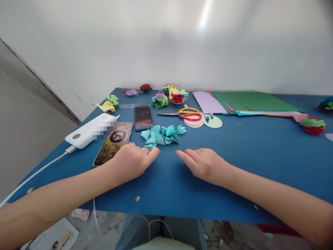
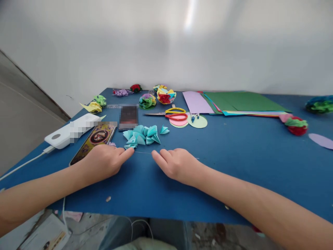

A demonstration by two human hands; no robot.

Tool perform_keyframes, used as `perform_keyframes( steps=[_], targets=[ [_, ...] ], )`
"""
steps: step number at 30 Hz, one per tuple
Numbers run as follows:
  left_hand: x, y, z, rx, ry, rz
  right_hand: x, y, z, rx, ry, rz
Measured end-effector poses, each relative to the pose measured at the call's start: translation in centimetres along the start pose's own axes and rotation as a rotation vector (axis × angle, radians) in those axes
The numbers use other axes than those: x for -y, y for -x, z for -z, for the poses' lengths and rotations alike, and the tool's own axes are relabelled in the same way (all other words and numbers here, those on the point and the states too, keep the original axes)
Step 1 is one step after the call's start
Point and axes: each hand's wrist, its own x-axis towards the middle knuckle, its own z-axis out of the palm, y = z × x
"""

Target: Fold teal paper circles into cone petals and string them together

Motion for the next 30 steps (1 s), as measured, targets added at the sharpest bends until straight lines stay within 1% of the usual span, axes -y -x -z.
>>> perform_keyframes(
  steps=[6, 10, 12, 15, 18, 21, 25, 30],
  targets=[
    [0.3, -0.1, 0.2, -0.033, 0.051, -0.040, -0.2, 0.2, 0.0, 0.018, 0.000, 0.005],
    [-0.1, -0.1, 0.4, -0.045, 0.112, -0.082, 0.2, 0.2, -0.2, 0.030, -0.023, -0.014],
    [-0.5, -0.1, 0.5, -0.027, 0.148, -0.110, 0.7, 0.0, -0.1, 0.034, -0.030, -0.007],
    [-0.8, -0.4, 0.4, 0.001, 0.204, -0.128, 1.7, -0.6, 0.0, 0.005, -0.036, -0.012],
    [-0.5, -0.7, -0.1, 0.027, 0.241, -0.122, 2.3, -1.3, 0.0, -0.003, -0.012, -0.049],
    [0.1, -0.8, -0.6, 0.060, 0.233, -0.104, 2.2, -1.7, -0.3, -0.005, 0.045, -0.076],
    [0.6, -0.7, -0.4, 0.080, 0.224, -0.121, 1.3, -1.7, -0.5, -0.027, 0.082, -0.013],
    [1.0, -0.5, 0.2, 0.072, 0.273, -0.174, 0.8, -1.4, 0.1, -0.002, 0.077, 0.054]
  ],
)
